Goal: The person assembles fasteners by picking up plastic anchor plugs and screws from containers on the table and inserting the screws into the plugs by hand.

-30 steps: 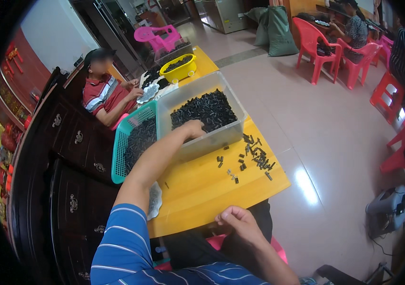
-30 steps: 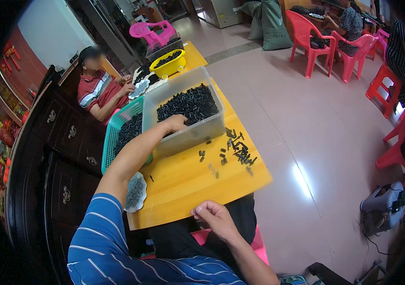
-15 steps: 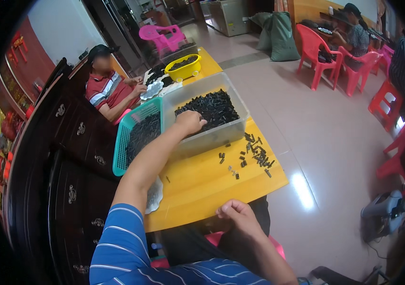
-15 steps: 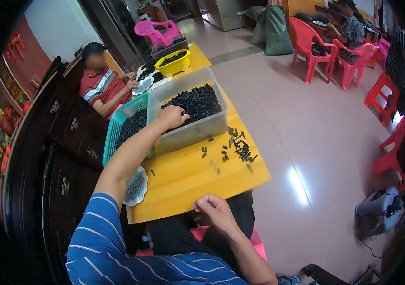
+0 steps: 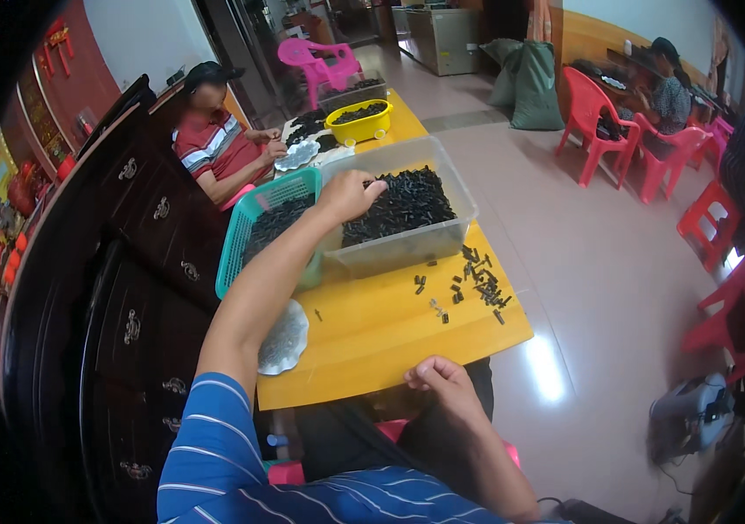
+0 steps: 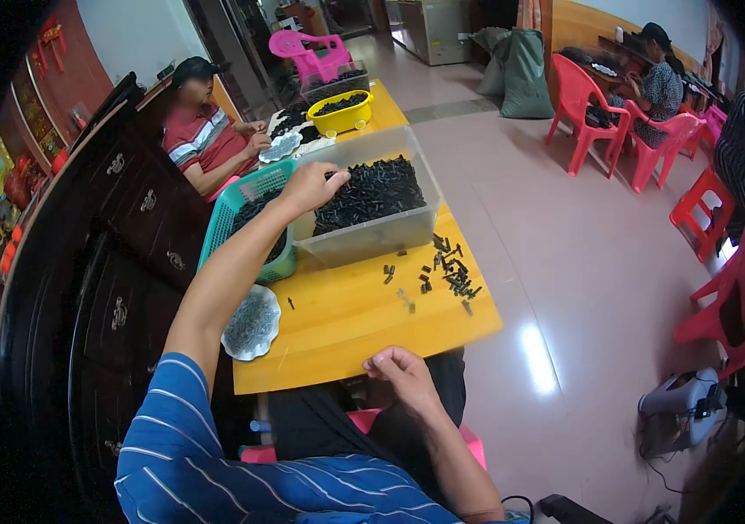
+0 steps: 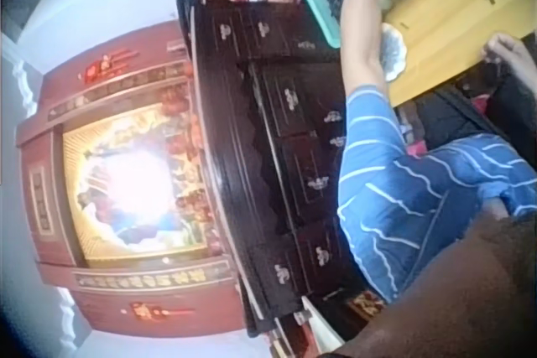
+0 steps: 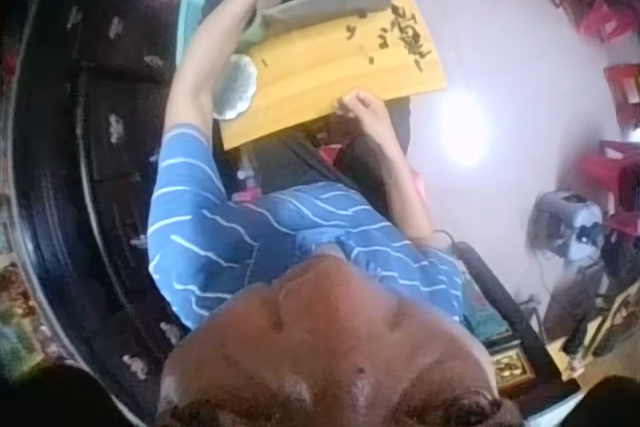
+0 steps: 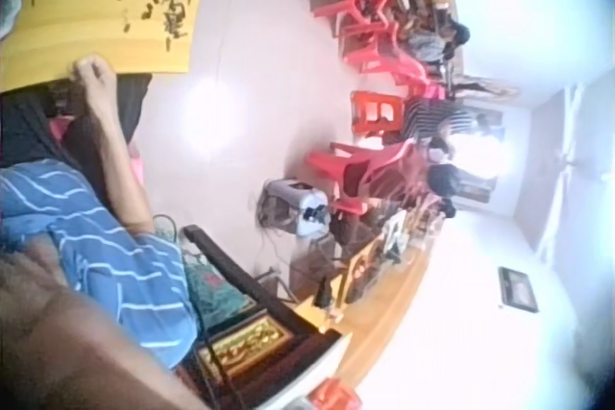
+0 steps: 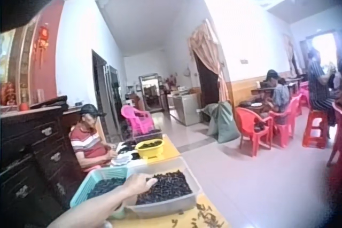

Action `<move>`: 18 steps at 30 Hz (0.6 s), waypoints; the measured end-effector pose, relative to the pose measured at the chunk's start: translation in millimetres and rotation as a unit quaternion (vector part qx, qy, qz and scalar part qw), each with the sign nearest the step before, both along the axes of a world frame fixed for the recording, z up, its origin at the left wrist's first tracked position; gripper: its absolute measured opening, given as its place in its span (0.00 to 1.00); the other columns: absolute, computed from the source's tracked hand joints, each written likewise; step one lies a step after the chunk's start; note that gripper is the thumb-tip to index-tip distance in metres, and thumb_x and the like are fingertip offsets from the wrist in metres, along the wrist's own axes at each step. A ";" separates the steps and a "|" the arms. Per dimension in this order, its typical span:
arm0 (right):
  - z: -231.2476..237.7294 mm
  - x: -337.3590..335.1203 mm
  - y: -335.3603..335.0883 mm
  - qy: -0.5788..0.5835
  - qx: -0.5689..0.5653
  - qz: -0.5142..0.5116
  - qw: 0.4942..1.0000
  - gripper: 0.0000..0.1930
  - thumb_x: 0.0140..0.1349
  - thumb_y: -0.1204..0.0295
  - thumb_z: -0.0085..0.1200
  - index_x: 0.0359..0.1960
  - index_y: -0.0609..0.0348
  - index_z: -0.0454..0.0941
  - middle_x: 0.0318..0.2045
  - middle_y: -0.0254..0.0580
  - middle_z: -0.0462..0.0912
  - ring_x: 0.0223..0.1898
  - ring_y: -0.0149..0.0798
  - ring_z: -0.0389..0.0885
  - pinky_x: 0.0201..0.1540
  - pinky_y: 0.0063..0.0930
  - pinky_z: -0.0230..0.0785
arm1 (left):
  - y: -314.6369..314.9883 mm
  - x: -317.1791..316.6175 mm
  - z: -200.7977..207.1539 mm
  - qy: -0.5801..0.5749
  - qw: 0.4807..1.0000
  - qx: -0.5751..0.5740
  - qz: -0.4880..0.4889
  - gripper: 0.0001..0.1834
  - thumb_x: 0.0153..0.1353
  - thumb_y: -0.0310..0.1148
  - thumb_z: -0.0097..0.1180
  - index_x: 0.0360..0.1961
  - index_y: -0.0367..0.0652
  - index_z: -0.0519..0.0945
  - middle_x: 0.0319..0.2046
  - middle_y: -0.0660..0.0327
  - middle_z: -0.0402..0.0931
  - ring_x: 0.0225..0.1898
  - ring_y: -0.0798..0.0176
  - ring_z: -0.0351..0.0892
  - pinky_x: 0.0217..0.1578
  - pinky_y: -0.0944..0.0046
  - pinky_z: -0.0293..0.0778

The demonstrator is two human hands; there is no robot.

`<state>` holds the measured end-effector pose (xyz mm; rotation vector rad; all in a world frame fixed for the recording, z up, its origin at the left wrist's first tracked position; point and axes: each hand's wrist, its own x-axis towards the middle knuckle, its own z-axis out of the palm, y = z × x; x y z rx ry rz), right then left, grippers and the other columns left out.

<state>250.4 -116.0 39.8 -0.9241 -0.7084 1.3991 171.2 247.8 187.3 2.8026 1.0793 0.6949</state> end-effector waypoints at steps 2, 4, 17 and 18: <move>0.9 -0.4 -2.0 -0.007 -0.004 -0.001 1.000 0.11 0.73 0.66 0.52 0.38 0.61 0.80 0.38 0.37 0.85 0.40 0.28 0.80 0.50 0.25 0.72 | -26.5 -0.4 16.0 -0.051 0.998 -0.015 -0.031 0.19 0.66 0.47 0.57 0.39 0.39 0.87 0.33 0.45 0.84 0.36 0.44 0.85 0.40 0.51 0.77; 1.9 -1.9 -4.1 -0.012 -0.005 -0.004 1.000 0.11 0.73 0.66 0.53 0.38 0.61 0.80 0.38 0.37 0.85 0.40 0.28 0.80 0.49 0.25 0.72 | -65.6 -7.8 35.3 -0.102 0.993 -0.029 -0.060 0.18 0.66 0.44 0.58 0.38 0.39 0.86 0.32 0.46 0.84 0.35 0.46 0.84 0.39 0.53 0.77; -5.9 -1.5 4.3 -0.026 0.005 0.004 1.000 0.12 0.73 0.65 0.51 0.38 0.62 0.80 0.38 0.38 0.84 0.39 0.29 0.79 0.47 0.25 0.70 | -163.0 -49.4 -112.8 -0.155 0.982 -0.092 -0.051 0.11 0.64 0.38 0.61 0.34 0.40 0.83 0.31 0.51 0.82 0.34 0.45 0.83 0.35 0.53 0.77; -5.9 -1.8 4.5 -0.027 -0.001 0.001 1.000 0.12 0.73 0.65 0.51 0.38 0.62 0.80 0.38 0.38 0.84 0.39 0.29 0.79 0.47 0.25 0.70 | -164.9 -49.0 -127.9 -0.110 0.991 -0.077 -0.012 0.12 0.63 0.39 0.62 0.33 0.41 0.83 0.31 0.51 0.82 0.34 0.44 0.83 0.35 0.51 0.77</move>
